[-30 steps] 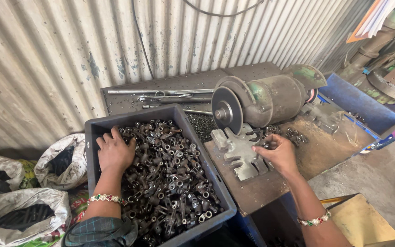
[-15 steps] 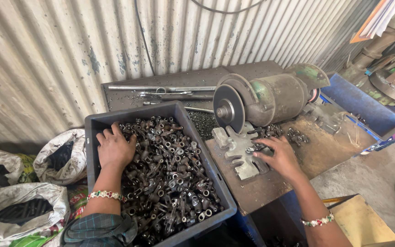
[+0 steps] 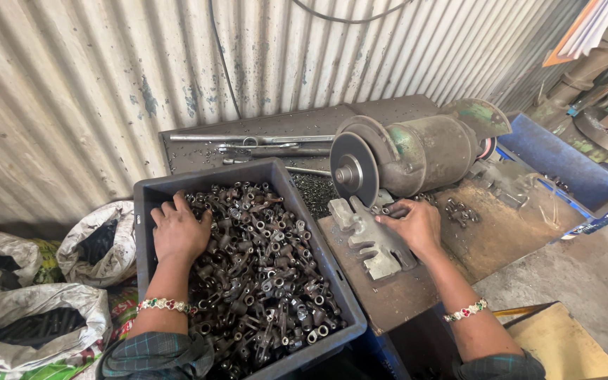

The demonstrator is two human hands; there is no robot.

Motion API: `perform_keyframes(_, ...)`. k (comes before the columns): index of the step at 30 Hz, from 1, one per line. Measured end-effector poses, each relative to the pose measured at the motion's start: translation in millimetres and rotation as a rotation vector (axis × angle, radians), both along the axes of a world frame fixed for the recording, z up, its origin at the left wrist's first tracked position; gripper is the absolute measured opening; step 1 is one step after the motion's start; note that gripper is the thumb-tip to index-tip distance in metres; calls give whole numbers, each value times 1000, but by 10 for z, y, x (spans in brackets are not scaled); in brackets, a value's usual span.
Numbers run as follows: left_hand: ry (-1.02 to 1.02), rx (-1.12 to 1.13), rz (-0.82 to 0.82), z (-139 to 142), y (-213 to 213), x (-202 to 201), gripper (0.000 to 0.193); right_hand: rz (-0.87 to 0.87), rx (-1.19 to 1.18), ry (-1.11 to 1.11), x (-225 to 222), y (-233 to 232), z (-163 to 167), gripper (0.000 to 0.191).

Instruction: The person picks small dark metal fittings one at a time from a large bin and presses each against a spinning bench grinder, producing sparks, then sets the ground parts in a pile on the workbench. They occasionally sort through the bin and move finished parts aside while continuing to grind more pieces.

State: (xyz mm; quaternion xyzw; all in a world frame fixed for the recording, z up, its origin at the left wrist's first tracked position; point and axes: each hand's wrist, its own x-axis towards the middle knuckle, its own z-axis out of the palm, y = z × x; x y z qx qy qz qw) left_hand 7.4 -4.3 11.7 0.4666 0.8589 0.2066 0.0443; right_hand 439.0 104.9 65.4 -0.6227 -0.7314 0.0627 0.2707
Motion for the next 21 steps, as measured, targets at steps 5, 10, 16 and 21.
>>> perform_keyframes(5, 3, 10, 3, -26, -4, -2, 79, 30, -3, 26, -35, 112, -29, 37)
perform_keyframes(10, 10, 20, 3, -53, -2, -9, 78, 11, -35, 11, -25, 201, -25, 36)
perform_keyframes(16, 22, 32, 7, -65, 41, -7, 79, 339, 397, -51, 129, 240, -79, 34)
perform_keyframes(21, 4, 45, 10, -93, 44, -12, 78, 264, 213, 19, 194, 418, -163, 38)
